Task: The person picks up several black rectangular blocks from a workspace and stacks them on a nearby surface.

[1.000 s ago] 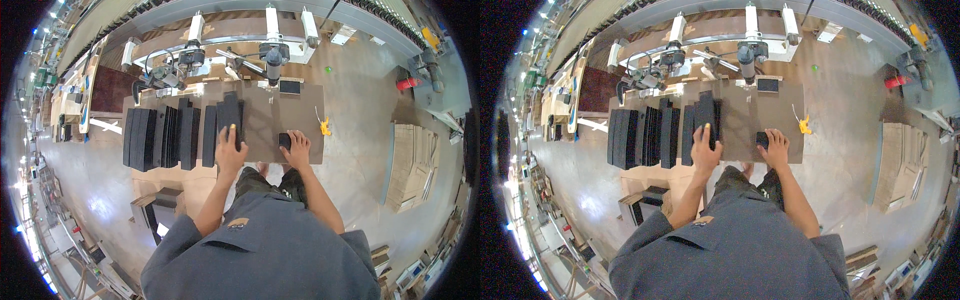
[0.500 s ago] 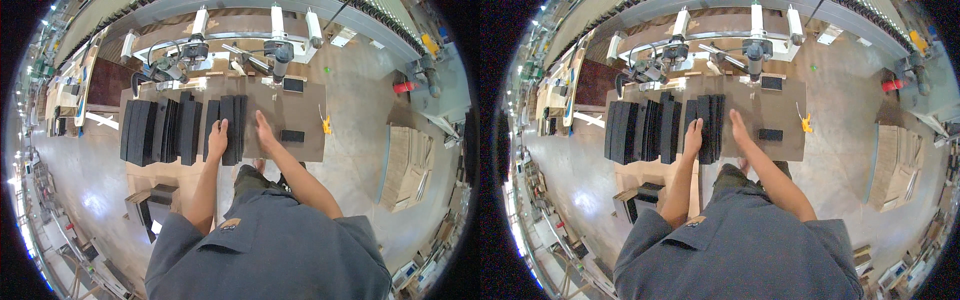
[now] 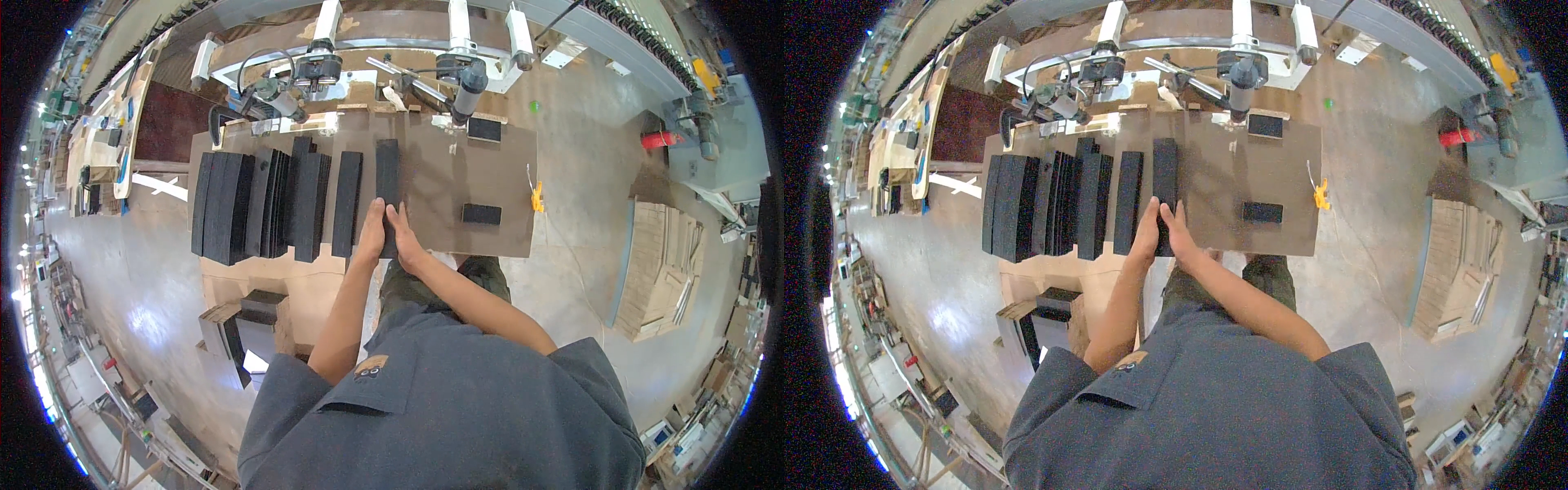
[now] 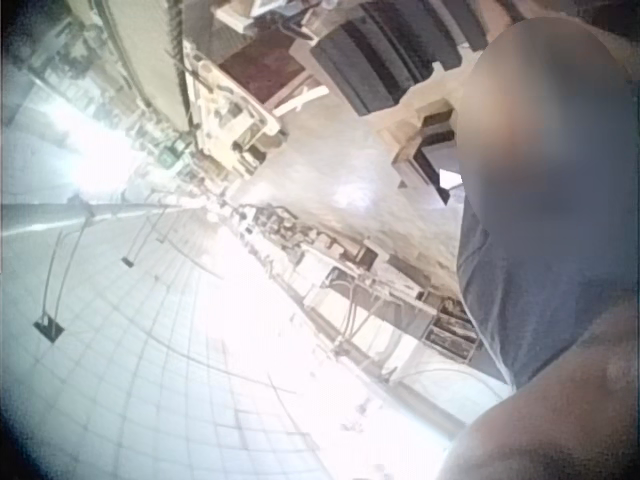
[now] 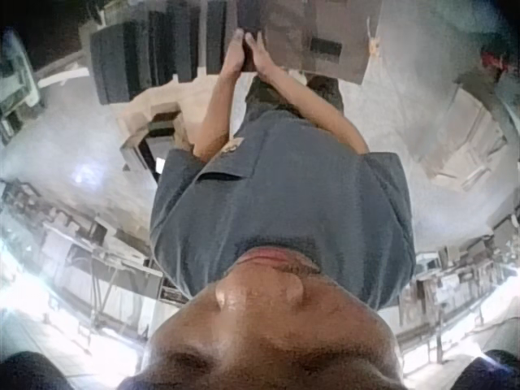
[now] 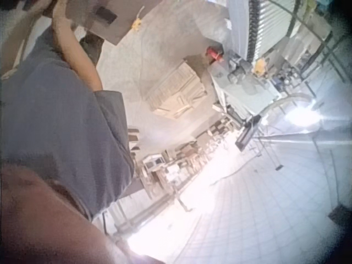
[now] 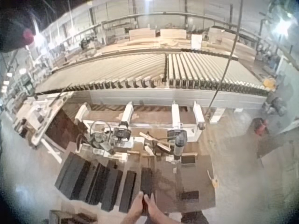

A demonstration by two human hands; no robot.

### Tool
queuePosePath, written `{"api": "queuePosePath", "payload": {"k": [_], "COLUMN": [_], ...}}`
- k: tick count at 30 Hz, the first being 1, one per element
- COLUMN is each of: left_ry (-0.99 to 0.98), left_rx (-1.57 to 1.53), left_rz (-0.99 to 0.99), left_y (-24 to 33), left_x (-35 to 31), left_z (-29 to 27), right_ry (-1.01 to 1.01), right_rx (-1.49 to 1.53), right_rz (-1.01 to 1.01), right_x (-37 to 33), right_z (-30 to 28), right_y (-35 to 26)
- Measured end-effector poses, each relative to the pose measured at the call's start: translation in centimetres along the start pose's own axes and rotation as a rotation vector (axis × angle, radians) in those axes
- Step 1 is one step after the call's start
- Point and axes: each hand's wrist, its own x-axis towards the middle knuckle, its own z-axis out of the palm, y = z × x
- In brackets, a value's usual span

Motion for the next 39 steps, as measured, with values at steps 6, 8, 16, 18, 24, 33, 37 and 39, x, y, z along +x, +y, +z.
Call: {"api": "queuePosePath", "payload": {"k": [6,8,16,18,24,33,37,39], "left_ry": [0.471,0.709,0.501,0.512,0.386,0.378,0.303,0.316], "left_rx": [0.882,1.137,1.271,1.187,0.781,0.808,0.767,0.755], "left_rz": [0.429,0.691,0.394,0.422,0.880,0.845,0.807,0.811], "left_y": [3.8,4.3,2.6,3.4,7.6,2.1,0.5,-0.1], "left_x": [-3.4,-3.1,-1.8,-2.1,-7.4,1.5,2.0,2.0], "left_z": [-0.3,-1.7,-6.2,-6.3,2.3,17.6,19.5,19.5], "right_ry": [0.082,0.081,0.439,0.502,0.479,0.502,0.464,0.472], "right_rx": [-0.179,-0.238,-1.273,-1.343,-1.586,-1.523,-1.507,-1.516], "right_rz": [-0.025,-0.086,-0.669,-0.653,-0.577,-0.606,-0.605,-0.593], "right_x": [1.3,0.9,-2.5,-3.1,-4.2,-3.5,-3.9,-4.3], "right_z": [-2.3,-4.8,-17.7,-20.6,-23.5,-21.6,-22.5,-22.7], "right_y": [0.8,-0.4,-6.8,-6.5,-4.3,-5.0,-5.3,-4.6]}}
